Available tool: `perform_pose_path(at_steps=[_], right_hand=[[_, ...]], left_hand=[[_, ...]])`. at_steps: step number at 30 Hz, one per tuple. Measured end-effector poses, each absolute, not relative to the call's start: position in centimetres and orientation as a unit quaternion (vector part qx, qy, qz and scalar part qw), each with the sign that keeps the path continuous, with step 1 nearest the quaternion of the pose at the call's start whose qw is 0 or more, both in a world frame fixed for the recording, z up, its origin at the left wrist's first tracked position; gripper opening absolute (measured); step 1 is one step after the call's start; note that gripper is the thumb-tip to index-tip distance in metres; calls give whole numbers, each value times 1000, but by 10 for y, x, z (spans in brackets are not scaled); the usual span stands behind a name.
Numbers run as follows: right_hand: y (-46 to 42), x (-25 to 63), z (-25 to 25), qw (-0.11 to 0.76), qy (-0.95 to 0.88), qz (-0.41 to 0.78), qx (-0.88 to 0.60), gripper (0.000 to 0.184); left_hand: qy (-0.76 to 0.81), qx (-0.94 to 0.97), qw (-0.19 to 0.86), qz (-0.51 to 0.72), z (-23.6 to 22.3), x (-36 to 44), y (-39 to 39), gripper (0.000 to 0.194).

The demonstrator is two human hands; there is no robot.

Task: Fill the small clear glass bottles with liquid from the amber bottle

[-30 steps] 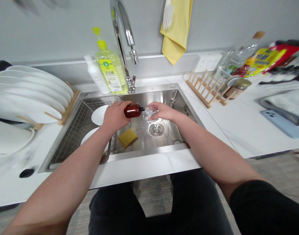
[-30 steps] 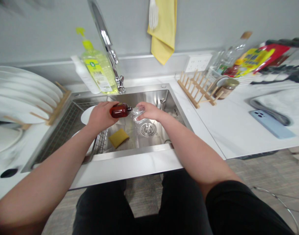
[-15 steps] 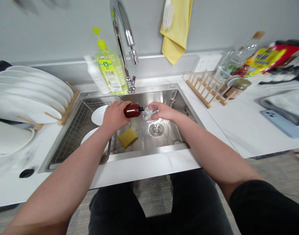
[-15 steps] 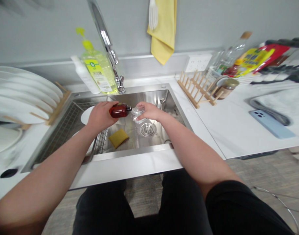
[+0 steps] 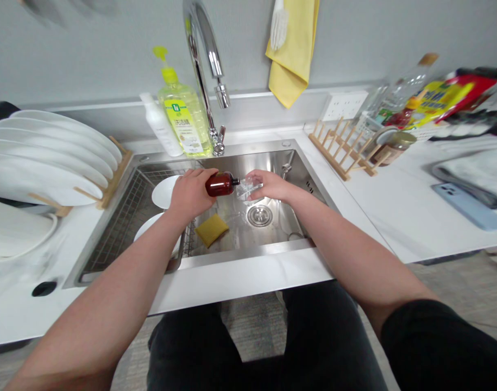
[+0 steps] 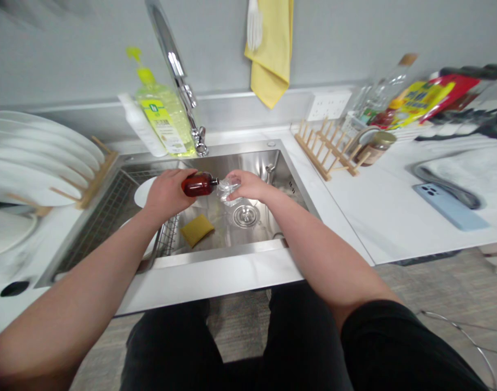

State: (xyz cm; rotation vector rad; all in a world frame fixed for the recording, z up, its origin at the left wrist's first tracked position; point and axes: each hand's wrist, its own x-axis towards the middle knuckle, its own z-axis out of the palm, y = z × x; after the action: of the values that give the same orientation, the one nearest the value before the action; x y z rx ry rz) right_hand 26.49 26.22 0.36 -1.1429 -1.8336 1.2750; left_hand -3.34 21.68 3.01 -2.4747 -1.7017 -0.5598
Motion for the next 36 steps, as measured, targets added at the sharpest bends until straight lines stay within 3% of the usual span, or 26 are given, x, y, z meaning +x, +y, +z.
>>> perform_pose_path(at_steps=[36], right_hand=[[263, 265, 2, 302, -715, 449, -442, 63]], left_hand=[[-554, -810, 57, -181, 31, -33, 216, 65]])
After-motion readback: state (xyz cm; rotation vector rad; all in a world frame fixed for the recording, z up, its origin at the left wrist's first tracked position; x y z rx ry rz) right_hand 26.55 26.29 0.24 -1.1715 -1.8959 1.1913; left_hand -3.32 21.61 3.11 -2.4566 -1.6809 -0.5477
